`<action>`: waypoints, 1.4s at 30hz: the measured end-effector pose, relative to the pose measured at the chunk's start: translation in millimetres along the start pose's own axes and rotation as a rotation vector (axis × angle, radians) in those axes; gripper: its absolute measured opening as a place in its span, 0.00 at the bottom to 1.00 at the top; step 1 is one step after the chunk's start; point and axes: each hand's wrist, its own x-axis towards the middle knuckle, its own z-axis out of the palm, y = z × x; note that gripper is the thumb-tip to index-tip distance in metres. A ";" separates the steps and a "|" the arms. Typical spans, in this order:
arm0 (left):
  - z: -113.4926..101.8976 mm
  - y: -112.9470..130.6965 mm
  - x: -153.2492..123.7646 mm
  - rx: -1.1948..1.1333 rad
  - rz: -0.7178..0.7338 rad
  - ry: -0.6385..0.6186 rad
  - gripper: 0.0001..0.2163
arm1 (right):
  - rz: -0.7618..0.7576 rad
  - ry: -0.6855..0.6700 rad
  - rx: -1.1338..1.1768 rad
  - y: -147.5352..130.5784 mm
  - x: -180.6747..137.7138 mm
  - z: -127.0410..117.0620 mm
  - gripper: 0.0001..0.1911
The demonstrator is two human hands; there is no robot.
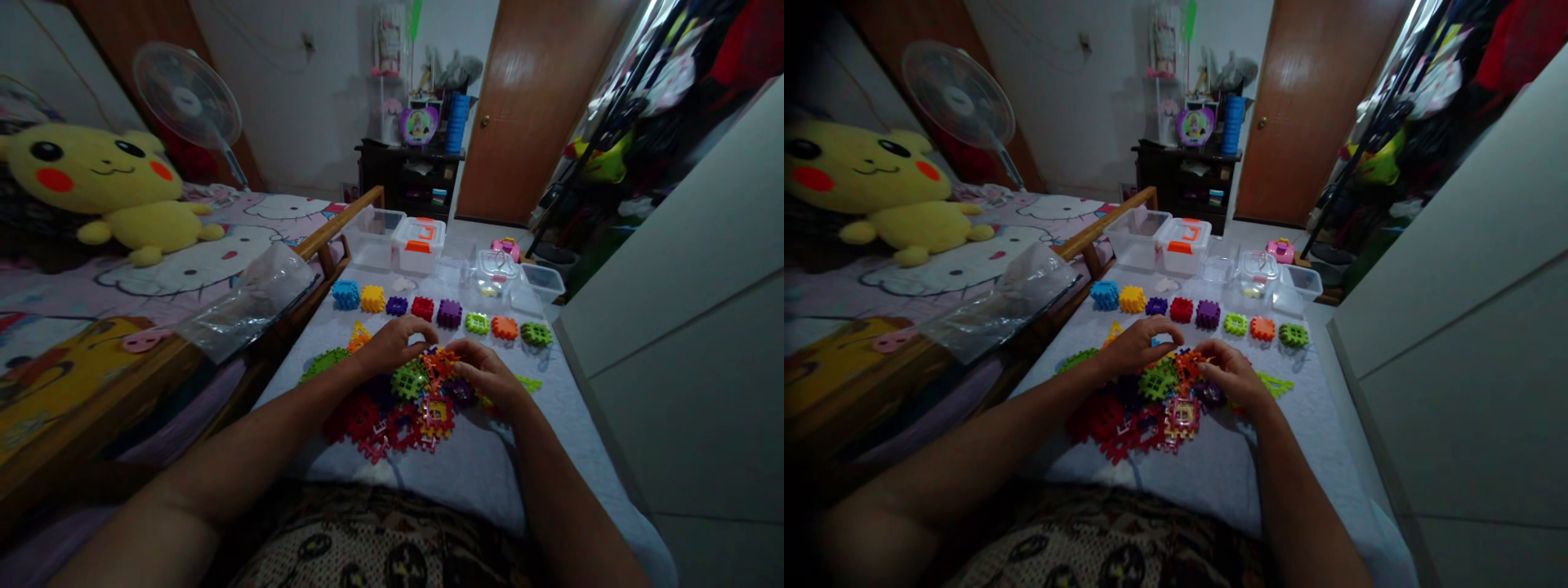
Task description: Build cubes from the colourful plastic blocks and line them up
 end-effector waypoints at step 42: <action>-42.1 -52.0 -34.2 -0.138 -0.495 -0.270 0.21 | -0.236 0.351 -0.920 31.2 2.7 -20.1 0.26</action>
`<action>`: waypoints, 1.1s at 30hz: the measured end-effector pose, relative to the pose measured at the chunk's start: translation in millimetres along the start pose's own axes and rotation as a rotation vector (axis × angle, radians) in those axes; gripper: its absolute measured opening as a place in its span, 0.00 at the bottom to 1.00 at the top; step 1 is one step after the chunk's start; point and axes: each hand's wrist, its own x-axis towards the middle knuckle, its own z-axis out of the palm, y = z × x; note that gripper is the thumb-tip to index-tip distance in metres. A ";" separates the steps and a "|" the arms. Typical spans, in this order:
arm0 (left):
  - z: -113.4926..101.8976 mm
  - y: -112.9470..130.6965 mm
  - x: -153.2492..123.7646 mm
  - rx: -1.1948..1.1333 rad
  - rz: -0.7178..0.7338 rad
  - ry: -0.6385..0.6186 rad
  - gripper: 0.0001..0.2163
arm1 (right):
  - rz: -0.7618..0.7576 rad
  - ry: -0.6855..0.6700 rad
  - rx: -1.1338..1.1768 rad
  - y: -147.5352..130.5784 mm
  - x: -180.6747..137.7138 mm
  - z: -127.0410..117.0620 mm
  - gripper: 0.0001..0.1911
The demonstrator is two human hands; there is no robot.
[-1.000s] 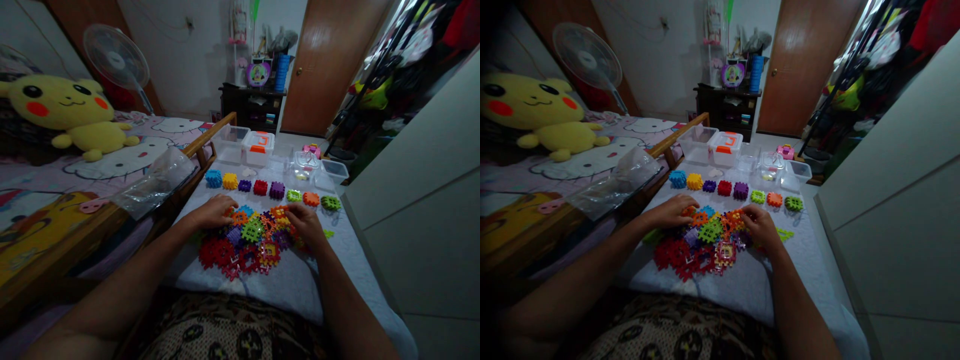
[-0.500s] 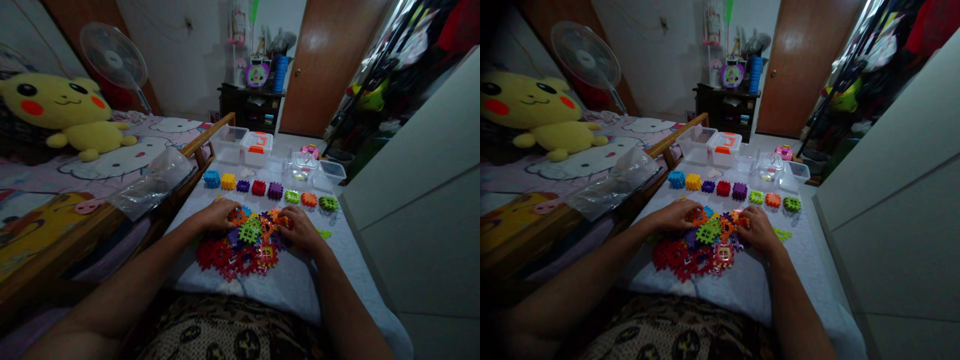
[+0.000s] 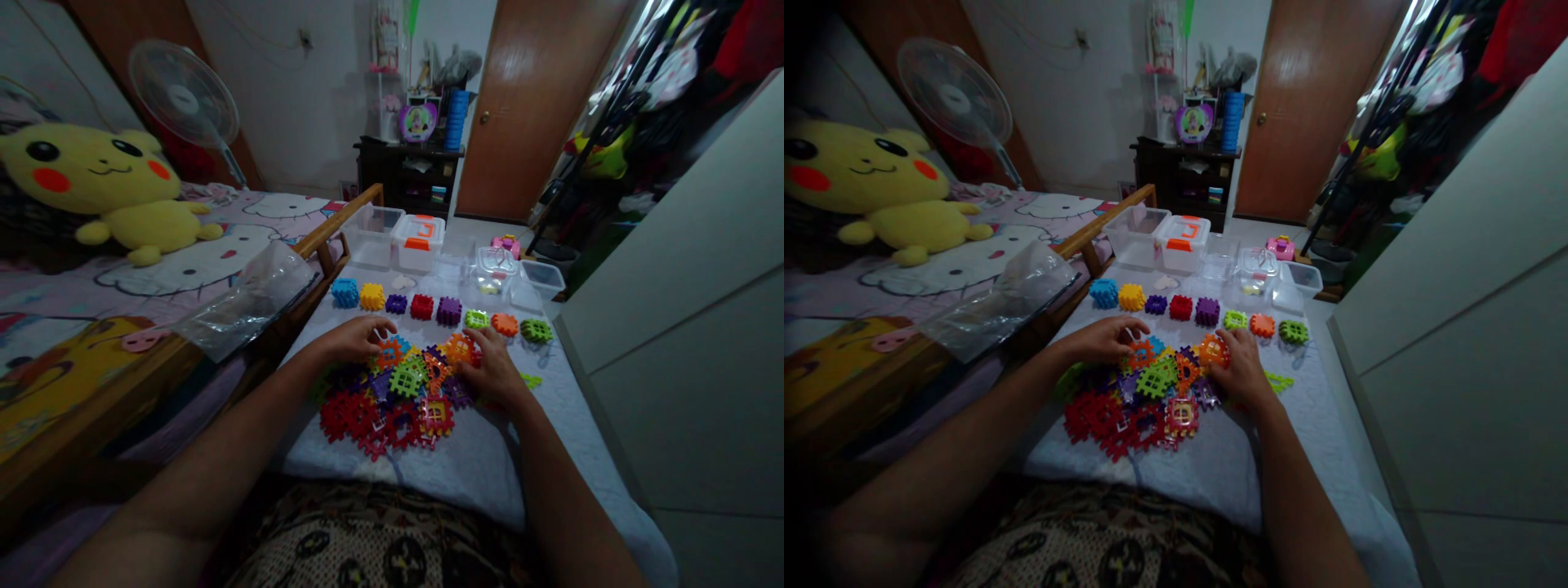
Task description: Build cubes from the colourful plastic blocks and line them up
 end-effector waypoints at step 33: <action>47.7 56.4 41.5 -0.611 0.079 0.058 0.17 | -0.154 -0.030 0.096 -40.0 3.8 14.4 0.31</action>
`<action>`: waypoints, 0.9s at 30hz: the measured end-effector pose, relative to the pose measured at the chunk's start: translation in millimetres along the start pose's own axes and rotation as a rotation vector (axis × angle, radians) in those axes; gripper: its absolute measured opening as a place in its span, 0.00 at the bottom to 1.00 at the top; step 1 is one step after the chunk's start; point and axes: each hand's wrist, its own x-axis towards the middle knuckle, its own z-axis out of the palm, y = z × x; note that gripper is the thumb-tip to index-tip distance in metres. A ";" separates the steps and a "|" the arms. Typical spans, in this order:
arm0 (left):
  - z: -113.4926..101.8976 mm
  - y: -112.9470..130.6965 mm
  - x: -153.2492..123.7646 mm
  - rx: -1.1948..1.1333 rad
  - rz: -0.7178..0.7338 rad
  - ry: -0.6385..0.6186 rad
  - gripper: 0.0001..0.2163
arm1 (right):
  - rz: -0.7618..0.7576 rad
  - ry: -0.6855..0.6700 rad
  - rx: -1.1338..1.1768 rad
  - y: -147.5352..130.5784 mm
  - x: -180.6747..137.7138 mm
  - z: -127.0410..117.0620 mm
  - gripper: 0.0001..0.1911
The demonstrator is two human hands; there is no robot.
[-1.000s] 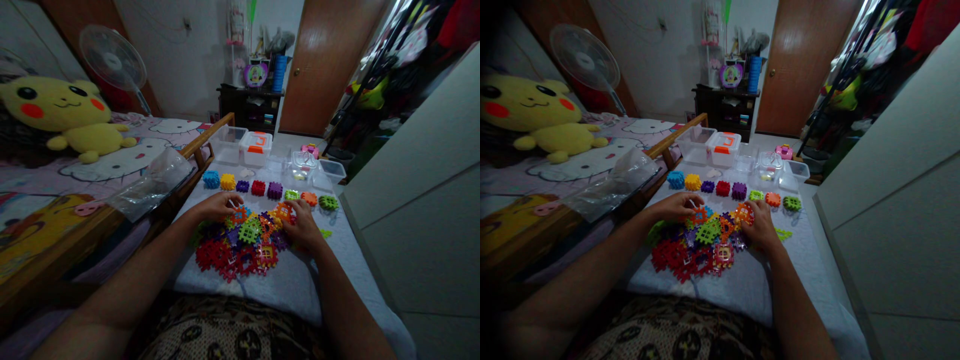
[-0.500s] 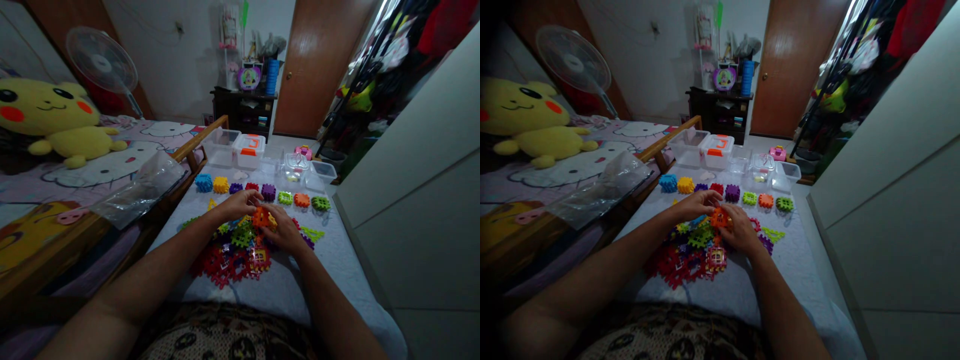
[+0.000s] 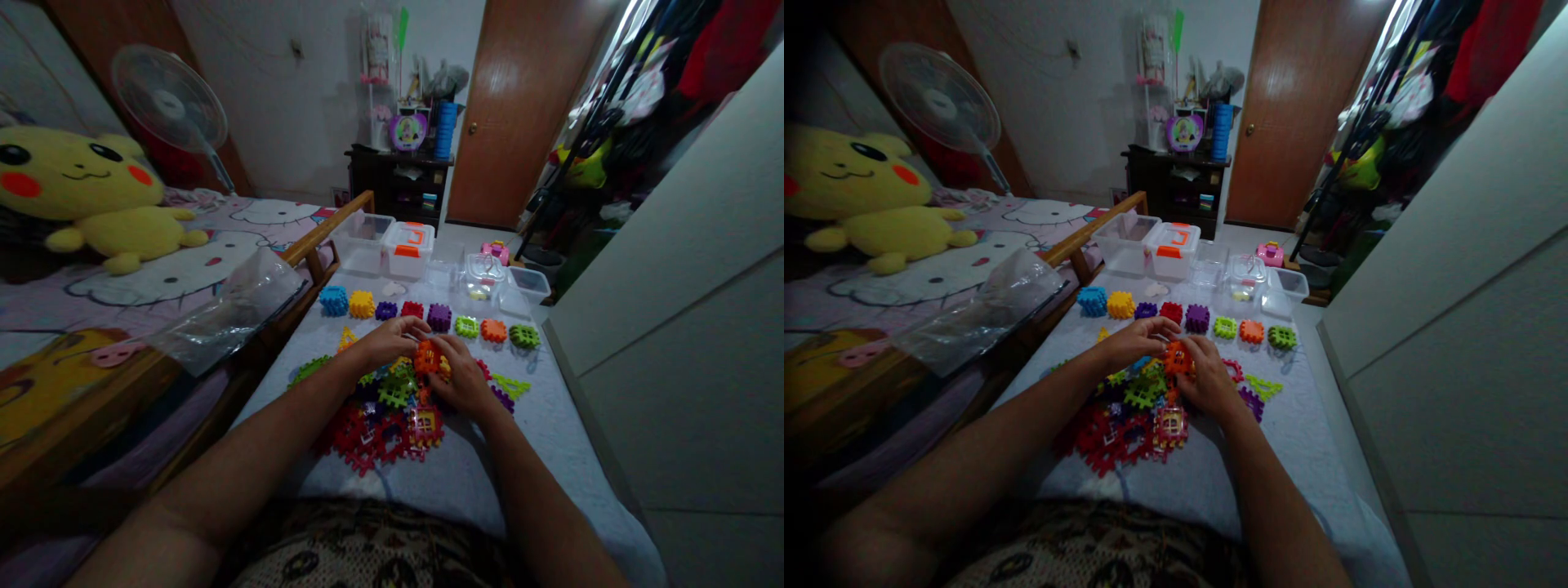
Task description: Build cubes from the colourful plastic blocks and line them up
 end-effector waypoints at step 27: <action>-79.8 -16.4 -50.4 0.328 0.072 0.297 0.22 | 0.209 0.055 -0.467 65.3 22.8 -88.2 0.25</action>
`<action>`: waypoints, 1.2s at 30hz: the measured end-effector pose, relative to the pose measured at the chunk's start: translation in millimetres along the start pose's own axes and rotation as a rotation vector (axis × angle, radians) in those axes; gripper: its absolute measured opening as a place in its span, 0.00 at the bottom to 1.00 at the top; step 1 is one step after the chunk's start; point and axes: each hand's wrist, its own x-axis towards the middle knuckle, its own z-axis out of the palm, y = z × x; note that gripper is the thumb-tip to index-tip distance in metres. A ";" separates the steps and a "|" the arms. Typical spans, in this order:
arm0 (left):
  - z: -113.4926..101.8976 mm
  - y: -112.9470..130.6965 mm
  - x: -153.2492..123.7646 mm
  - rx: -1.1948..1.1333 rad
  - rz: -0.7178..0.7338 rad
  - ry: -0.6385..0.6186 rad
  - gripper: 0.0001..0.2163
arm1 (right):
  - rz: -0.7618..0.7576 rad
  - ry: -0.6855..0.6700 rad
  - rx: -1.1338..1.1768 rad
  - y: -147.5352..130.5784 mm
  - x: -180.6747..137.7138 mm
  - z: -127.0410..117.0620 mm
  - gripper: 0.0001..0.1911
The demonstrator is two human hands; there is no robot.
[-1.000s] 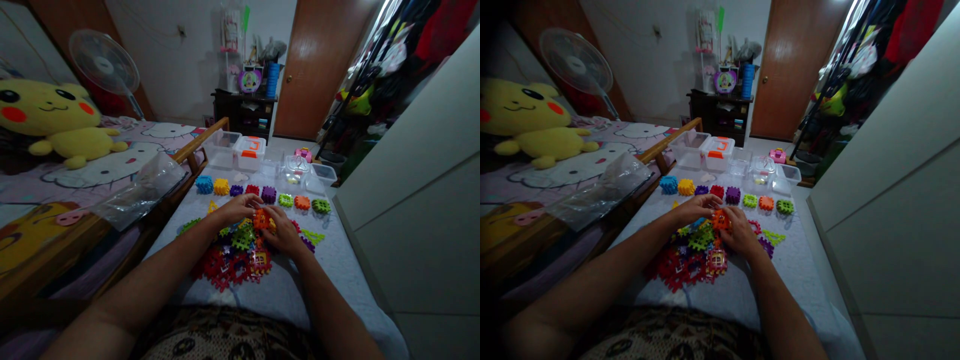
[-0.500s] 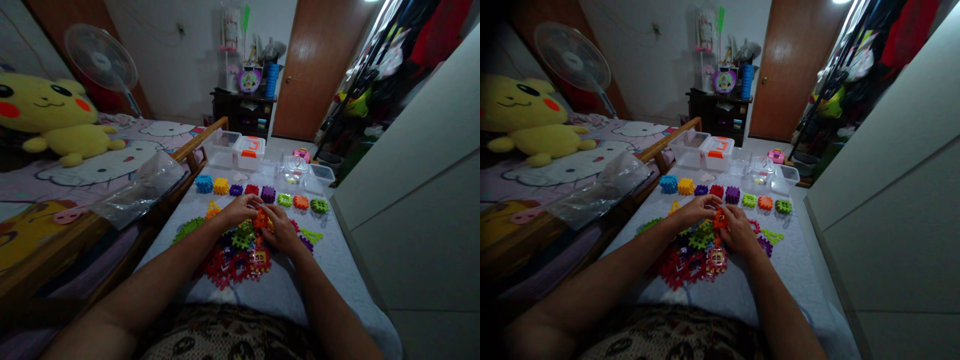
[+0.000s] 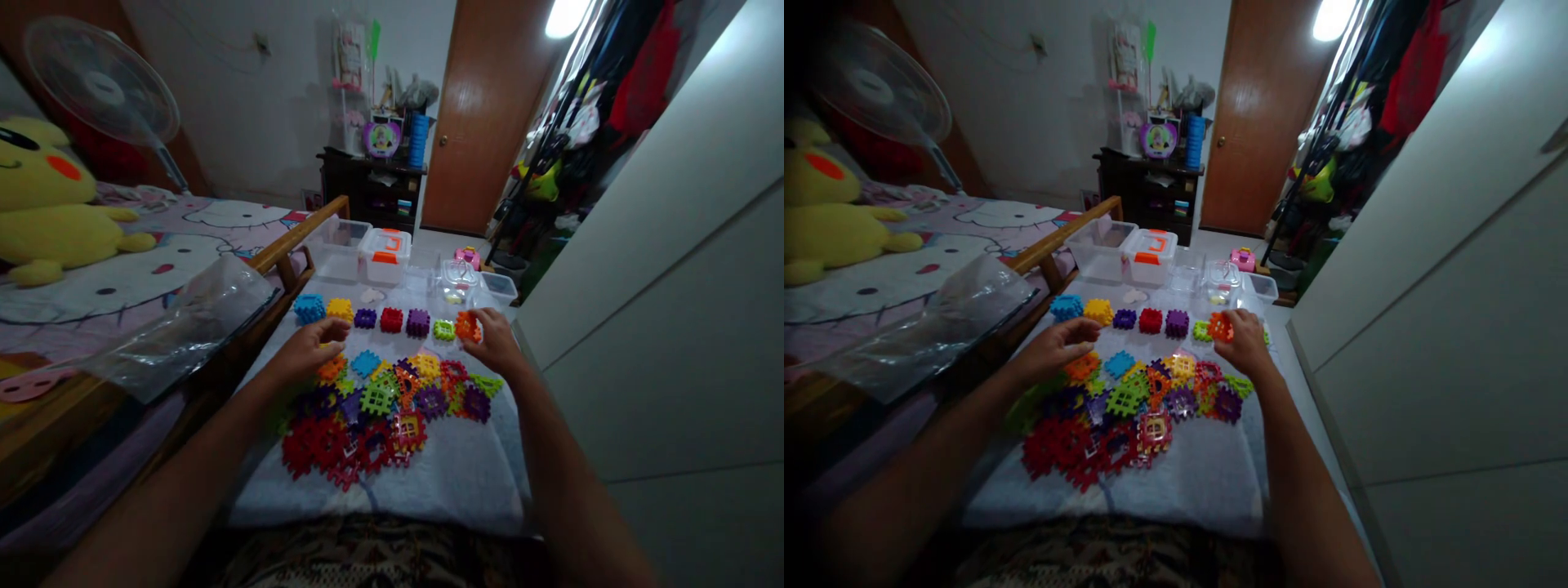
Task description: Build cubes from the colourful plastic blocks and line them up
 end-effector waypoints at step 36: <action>-35.5 -80.1 -17.7 0.025 -0.130 0.336 0.23 | -0.002 -0.417 0.135 -26.7 -37.5 -4.2 0.19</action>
